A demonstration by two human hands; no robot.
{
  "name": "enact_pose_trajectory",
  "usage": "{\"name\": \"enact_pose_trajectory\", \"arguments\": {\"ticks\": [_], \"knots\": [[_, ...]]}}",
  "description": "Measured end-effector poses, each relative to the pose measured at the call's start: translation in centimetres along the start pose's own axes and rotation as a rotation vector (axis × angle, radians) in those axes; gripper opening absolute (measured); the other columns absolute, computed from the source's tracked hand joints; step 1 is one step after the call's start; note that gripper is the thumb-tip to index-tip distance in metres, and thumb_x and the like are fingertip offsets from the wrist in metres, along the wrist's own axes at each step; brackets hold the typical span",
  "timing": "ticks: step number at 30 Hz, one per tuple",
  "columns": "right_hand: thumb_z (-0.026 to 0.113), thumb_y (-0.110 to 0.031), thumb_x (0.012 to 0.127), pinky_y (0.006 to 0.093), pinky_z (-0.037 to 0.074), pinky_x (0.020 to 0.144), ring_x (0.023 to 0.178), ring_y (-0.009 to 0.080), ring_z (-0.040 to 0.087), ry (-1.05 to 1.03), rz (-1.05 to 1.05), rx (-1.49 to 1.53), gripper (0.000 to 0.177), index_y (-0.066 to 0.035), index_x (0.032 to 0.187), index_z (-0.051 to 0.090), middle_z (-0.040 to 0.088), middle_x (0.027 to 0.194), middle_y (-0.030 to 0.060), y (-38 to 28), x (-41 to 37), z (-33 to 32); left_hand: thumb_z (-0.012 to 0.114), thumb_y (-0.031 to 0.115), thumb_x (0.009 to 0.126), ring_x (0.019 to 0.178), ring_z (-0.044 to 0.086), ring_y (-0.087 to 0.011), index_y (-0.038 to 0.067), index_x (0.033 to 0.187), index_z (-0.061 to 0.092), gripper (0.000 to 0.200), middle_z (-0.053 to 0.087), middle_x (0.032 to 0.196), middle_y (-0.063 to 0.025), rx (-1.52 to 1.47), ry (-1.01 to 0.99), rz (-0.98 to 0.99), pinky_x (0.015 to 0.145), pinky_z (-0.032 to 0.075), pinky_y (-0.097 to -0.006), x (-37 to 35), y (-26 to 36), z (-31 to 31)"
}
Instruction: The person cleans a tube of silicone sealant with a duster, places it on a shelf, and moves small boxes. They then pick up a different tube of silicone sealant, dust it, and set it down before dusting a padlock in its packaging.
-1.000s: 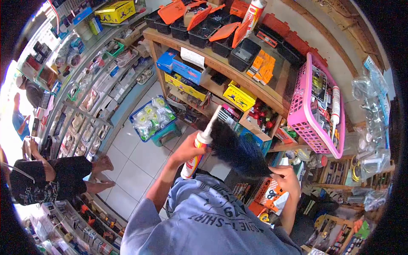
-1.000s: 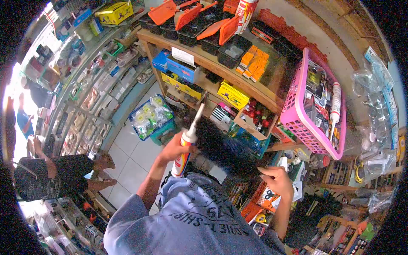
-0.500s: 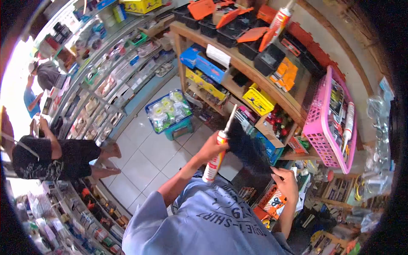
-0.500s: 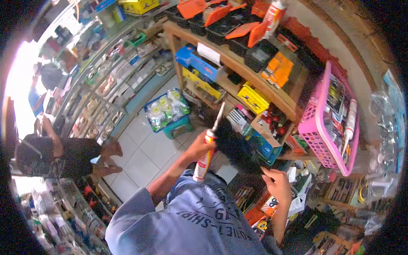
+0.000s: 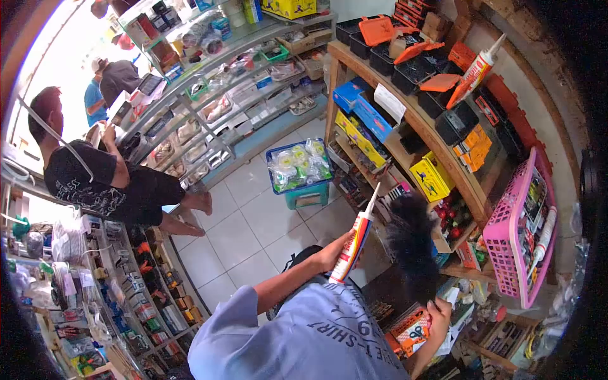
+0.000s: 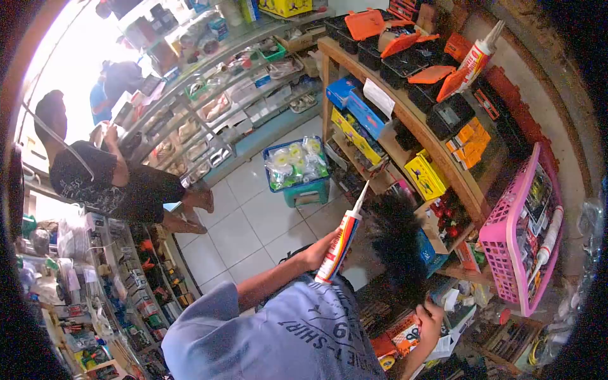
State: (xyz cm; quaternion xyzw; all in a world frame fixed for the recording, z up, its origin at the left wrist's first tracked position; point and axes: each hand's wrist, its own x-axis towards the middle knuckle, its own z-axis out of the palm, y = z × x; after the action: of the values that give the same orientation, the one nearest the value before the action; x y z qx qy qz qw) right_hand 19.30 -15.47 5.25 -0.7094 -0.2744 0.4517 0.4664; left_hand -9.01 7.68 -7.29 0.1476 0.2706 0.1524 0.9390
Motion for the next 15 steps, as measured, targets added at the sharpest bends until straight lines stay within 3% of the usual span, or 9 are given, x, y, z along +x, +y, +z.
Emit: {"name": "enact_pose_trajectory", "arguments": {"ticks": [3, 5, 6, 7, 10, 11, 12, 14, 15], "knots": [[0.057, 0.001, 0.083, 0.0251, 0.034, 0.044, 0.046, 0.0086, 0.042, 0.043, 0.010, 0.232, 0.016, -0.002, 0.068, 0.055, 0.046, 0.056, -0.0001, 2.0, -0.7, -0.6, 0.042, 0.063, 0.090, 0.065, 0.063, -0.0199, 0.010, 0.098, 0.058, 0.056, 0.063, 0.080, -0.0062, -0.195, -0.019, -0.020, 0.058, 0.054, -0.0339, -0.9, 1.4, 0.7], [0.062, 0.006, 0.076, 0.0269, 0.034, 0.045, 0.047, 0.0088, 0.043, -0.053, -0.012, -0.048, 0.018, -0.003, 0.065, 0.051, 0.046, 0.061, -0.0007, 2.7, -0.4, 0.4, 0.042, 0.061, 0.091, 0.067, 0.064, -0.0172, 0.010, 0.098, 0.059, 0.055, 0.064, 0.083, -0.0062, 0.053, -0.074, 0.045, 0.060, 0.054, -0.0313, -3.3, 4.2, 3.3], [0.064, 0.003, 0.076, 0.0286, 0.042, 0.053, 0.056, 0.0112, 0.054, -0.221, -0.038, -0.248, 0.009, 0.003, 0.068, 0.059, 0.058, 0.066, 0.0057, 2.2, 0.1, 0.7, 0.043, 0.059, 0.092, 0.069, 0.064, -0.0153, 0.009, 0.099, 0.060, 0.053, 0.065, 0.084, -0.0058, 0.233, -0.019, 0.133, 0.062, 0.054, -0.0293, -1.1, 3.4, 0.1], [0.064, 0.003, 0.076, 0.0286, 0.042, 0.053, 0.056, 0.0112, 0.054, -0.212, -0.038, -0.240, 0.009, 0.003, 0.068, 0.059, 0.058, 0.066, 0.0057, 1.9, 0.2, 1.7, 0.043, 0.055, 0.093, 0.072, 0.065, -0.0153, 0.008, 0.106, 0.061, 0.052, 0.066, 0.087, -0.0069, -0.003, 0.119, 0.295, 0.064, 0.054, -0.0293, -1.5, 4.7, 4.8], [0.065, -0.001, 0.079, 0.0303, 0.047, 0.070, 0.076, 0.0143, 0.061, -0.178, -0.250, -0.437, 0.018, 0.006, 0.096, 0.066, 0.068, 0.085, 0.0156, 0.7, 0.8, 3.2, 0.045, 0.050, 0.095, 0.078, 0.066, -0.0175, 0.006, 0.118, 0.058, 0.051, 0.068, 0.093, -0.0090, -0.270, -0.337, 0.009, 0.069, 0.055, -0.0300, 1.7, 5.4, 0.8], [0.066, -0.002, 0.080, 0.0308, 0.048, 0.075, 0.082, 0.0163, 0.063, -0.124, -0.205, -0.447, 0.025, 0.004, 0.104, 0.066, 0.069, 0.093, 0.0185, 0.0, 0.7, 2.7, 0.046, 0.048, 0.095, 0.079, 0.066, -0.0181, 0.006, 0.115, 0.058, 0.048, 0.068, 0.090, -0.0080, -0.240, -0.037, 0.128, 0.071, 0.056, -0.0311, -1.6, 6.7, 6.9], [0.066, 0.000, 0.079, 0.0302, 0.048, 0.075, 0.081, 0.0177, 0.064, 0.008, -0.399, -0.460, 0.023, 0.003, 0.102, 0.067, 0.069, 0.095, 0.0166, 0.5, 1.1, 2.7, 0.045, 0.050, 0.094, 0.087, 0.064, -0.0205, 0.006, 0.120, 0.055, 0.051, 0.066, 0.097, -0.0093, -0.140, -0.097, 0.132, 0.078, 0.053, -0.0332, -0.4, 6.6, 4.8], [0.068, 0.001, 0.077, 0.0297, 0.048, 0.071, 0.077, 0.0183, 0.064, -0.130, -0.267, -0.435, 0.023, 0.001, 0.100, 0.068, 0.069, 0.093, 0.0149, -0.7, 0.7, 1.9, 0.041, 0.051, 0.095, 0.095, 0.063, -0.0256, 0.004, 0.125, 0.050, 0.057, 0.064, 0.103, -0.0110, -0.167, 0.024, 0.228, 0.083, 0.052, -0.0407, -0.5, 6.6, 7.8], [0.069, 0.002, 0.075, 0.0294, 0.048, 0.068, 0.074, 0.0181, 0.063, -0.231, -0.260, -0.501, 0.024, 0.001, 0.099, 0.069, 0.069, 0.089, 0.0145, -1.8, 0.3, 1.4, 0.039, 0.053, 0.095, 0.092, 0.064, -0.0266, 0.001, 0.123, 0.051, 0.061, 0.065, 0.102, -0.0127, -0.324, -0.138, 0.027, 0.082, 0.053, -0.0424, 1.6, 6.5, 4.3]]}}
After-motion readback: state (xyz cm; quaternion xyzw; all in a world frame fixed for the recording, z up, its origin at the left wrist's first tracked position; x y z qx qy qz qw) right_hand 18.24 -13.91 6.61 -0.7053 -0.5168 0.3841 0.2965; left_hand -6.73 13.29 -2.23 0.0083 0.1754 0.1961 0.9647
